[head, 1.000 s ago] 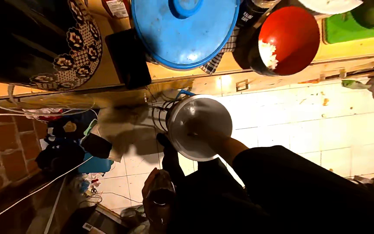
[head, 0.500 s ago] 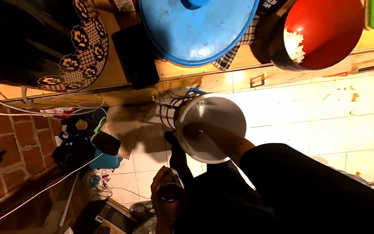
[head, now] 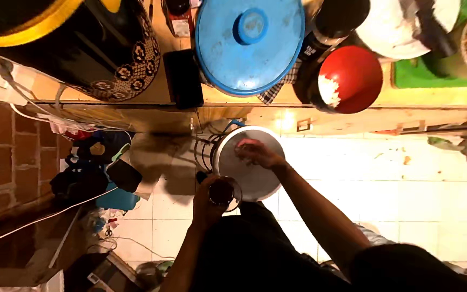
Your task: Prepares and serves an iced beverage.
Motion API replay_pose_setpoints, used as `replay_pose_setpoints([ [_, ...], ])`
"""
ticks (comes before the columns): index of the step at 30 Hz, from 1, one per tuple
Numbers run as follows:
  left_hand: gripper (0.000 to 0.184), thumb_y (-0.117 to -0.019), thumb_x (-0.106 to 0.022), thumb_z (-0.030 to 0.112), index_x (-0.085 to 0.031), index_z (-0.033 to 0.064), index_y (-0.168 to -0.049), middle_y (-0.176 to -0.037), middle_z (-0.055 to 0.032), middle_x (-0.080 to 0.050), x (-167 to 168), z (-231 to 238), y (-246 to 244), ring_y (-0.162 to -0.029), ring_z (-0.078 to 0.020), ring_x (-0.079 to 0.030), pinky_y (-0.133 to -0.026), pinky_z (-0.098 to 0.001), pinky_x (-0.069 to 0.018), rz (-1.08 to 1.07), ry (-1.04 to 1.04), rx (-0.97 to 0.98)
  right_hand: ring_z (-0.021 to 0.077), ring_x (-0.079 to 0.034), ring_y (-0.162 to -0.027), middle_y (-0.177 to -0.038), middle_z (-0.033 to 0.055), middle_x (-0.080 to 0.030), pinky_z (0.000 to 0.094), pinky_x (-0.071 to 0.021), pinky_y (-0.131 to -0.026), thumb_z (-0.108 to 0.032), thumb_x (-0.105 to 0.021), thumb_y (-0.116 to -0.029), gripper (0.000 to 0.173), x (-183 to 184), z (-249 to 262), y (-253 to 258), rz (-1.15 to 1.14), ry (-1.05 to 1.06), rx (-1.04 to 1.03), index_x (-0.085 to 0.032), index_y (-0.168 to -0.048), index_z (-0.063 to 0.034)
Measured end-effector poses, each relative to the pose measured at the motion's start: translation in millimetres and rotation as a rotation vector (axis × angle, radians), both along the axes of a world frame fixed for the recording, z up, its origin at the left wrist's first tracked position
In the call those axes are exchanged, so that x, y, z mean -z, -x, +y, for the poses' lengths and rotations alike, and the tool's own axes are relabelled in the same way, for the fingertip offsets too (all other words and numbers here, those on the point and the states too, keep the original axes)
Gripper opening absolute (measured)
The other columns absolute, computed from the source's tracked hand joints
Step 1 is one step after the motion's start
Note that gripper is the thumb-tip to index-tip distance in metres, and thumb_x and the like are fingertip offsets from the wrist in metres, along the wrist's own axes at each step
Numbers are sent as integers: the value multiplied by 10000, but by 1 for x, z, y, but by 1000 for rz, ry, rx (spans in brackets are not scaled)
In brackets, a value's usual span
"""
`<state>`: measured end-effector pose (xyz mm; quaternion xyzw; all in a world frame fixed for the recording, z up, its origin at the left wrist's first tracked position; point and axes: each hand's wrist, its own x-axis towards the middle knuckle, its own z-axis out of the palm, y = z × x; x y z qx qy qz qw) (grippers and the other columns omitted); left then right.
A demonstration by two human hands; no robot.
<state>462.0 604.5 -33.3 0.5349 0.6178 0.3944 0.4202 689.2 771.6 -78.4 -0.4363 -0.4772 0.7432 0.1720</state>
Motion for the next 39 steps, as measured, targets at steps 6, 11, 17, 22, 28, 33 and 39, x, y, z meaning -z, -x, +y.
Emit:
replay_pose_setpoints([
  [6,866,-633,-918,156,-522,-128,-1349,-1251,-209,-668,-2,32,-31,-1166,-196,-660,-1041,-352,-532,-88,64,70,79,-638,-648,-974,11,-700,238,-570,-534,-91,-702,-931,218,-122,-34,27,188,-538,565,-663,-1137,-152],
  [11,778,-689,-883,182,-553,-126,-1323,-1197,-204,-690,4,48,-55,-1118,-215,-678,-1010,-376,-538,-31,19,156,160,-681,-996,-1050,90,-702,337,-611,-845,-88,-760,-884,183,-105,-55,31,126,-921,429,-708,-1046,-21],
  [17,727,-795,-828,331,-568,-98,-1322,-1199,-179,-696,20,46,-67,-1120,-182,-676,-1010,-367,-542,-79,2,174,201,-677,-1098,-1094,91,-741,410,-535,-1002,-237,-683,-965,150,-93,-83,1,-156,-1084,221,-740,-978,-99],
  [22,791,-712,-904,257,-558,-108,-1322,-1264,-202,-659,27,26,-62,-1185,-200,-646,-1058,-366,-526,-281,-13,153,184,-656,-1146,-1153,79,-707,404,-562,-988,-284,-640,-991,212,-86,-73,-23,-137,-886,387,-710,-1051,-93],
  [28,704,-808,-823,358,-593,-48,-1335,-1316,-165,-656,7,-10,-21,-1234,-196,-626,-1088,-379,-504,-101,57,154,364,-611,-1242,-1348,223,-619,542,-490,-1067,-271,-729,-955,515,40,1,9,-681,-273,-246,-585,-1378,-14],
  [33,678,-874,-765,395,-586,-81,-1322,-1335,-213,-636,-3,-37,4,-1284,-211,-599,-1116,-368,-483,-53,64,55,439,-386,-1446,-1558,223,-436,624,-337,-1169,-169,-787,-864,638,179,-14,61,-808,-510,-657,-556,-1451,-74],
  [39,529,-952,-710,343,-603,-14,-1328,-1340,-130,-646,2,-52,17,-1269,-171,-602,-1097,-352,-503,-128,94,-110,423,-472,-1387,-1463,192,-552,664,-384,-1102,-199,-557,-1039,358,208,-35,59,-840,-479,-575,-624,-1372,-86],
])
